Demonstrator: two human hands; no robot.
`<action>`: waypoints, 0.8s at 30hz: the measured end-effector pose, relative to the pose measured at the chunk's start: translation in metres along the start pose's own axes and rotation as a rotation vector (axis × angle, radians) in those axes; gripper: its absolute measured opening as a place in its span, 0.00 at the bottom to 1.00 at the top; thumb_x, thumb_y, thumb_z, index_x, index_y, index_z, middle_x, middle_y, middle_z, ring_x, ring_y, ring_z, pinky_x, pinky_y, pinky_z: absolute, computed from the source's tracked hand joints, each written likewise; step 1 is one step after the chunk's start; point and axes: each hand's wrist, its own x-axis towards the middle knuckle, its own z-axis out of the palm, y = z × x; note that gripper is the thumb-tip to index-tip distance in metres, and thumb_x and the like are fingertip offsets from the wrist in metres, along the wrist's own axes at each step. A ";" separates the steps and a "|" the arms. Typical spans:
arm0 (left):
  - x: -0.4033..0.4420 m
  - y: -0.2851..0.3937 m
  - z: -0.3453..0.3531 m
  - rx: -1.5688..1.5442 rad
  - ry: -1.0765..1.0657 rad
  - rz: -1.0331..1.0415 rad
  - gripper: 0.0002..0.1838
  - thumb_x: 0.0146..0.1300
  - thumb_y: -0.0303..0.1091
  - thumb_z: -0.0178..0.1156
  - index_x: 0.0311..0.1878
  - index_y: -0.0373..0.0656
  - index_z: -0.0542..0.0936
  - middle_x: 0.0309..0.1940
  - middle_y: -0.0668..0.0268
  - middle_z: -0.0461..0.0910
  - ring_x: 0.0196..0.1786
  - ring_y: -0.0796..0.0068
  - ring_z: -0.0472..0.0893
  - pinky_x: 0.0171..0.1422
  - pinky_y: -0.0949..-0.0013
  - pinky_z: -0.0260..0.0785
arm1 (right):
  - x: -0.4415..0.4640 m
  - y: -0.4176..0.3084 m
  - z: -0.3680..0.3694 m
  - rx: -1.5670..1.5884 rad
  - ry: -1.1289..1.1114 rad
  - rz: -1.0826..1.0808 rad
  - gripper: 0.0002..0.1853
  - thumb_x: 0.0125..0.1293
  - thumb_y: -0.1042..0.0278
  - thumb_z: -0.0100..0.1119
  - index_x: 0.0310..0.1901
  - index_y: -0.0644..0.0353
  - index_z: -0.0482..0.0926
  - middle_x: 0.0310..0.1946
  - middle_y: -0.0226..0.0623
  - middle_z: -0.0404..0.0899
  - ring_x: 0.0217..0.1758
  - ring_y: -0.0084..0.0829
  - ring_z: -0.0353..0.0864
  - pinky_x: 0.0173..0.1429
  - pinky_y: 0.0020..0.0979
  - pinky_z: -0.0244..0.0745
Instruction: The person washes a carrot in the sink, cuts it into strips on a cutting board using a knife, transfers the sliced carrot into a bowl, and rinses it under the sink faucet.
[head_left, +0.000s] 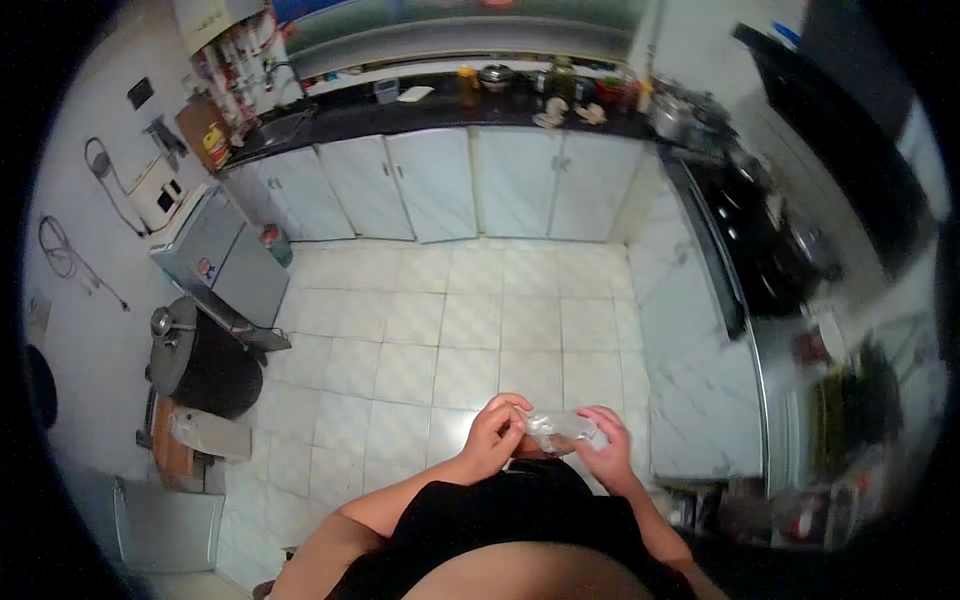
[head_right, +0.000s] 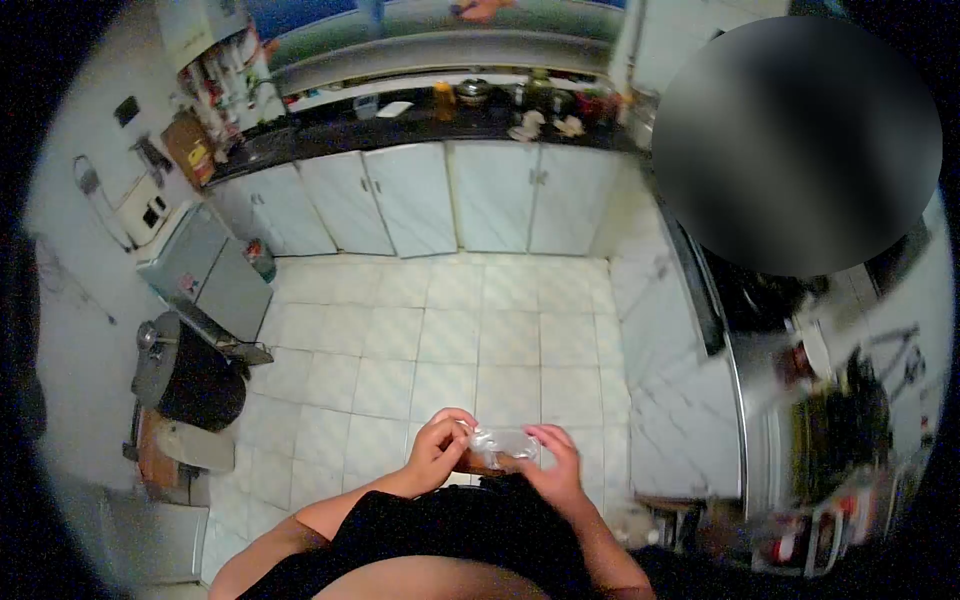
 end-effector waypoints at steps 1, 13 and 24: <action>0.018 -0.004 -0.015 0.014 0.032 -0.006 0.06 0.56 0.27 0.50 0.25 0.38 0.69 0.39 0.57 0.72 0.41 0.70 0.70 0.44 0.70 0.63 | 0.044 -0.016 0.017 -0.039 -0.126 -0.079 0.13 0.52 0.76 0.60 0.41 0.66 0.75 0.38 0.35 0.76 0.41 0.24 0.74 0.47 0.23 0.69; 0.163 -0.103 -0.237 0.167 0.537 -0.068 0.05 0.50 0.22 0.54 0.23 0.39 0.68 0.40 0.61 0.70 0.33 0.78 0.69 0.33 0.78 0.61 | 0.364 -0.004 0.253 0.377 -0.930 0.127 0.10 0.54 0.66 0.60 0.35 0.63 0.78 0.31 0.35 0.80 0.33 0.22 0.76 0.39 0.25 0.71; 0.353 -0.162 -0.460 0.042 0.375 -0.056 0.13 0.47 0.17 0.60 0.34 0.39 0.67 0.38 0.62 0.71 0.32 0.79 0.72 0.34 0.79 0.64 | 0.583 -0.035 0.414 0.397 -0.647 0.199 0.09 0.51 0.72 0.62 0.35 0.61 0.76 0.30 0.36 0.79 0.33 0.25 0.77 0.39 0.27 0.73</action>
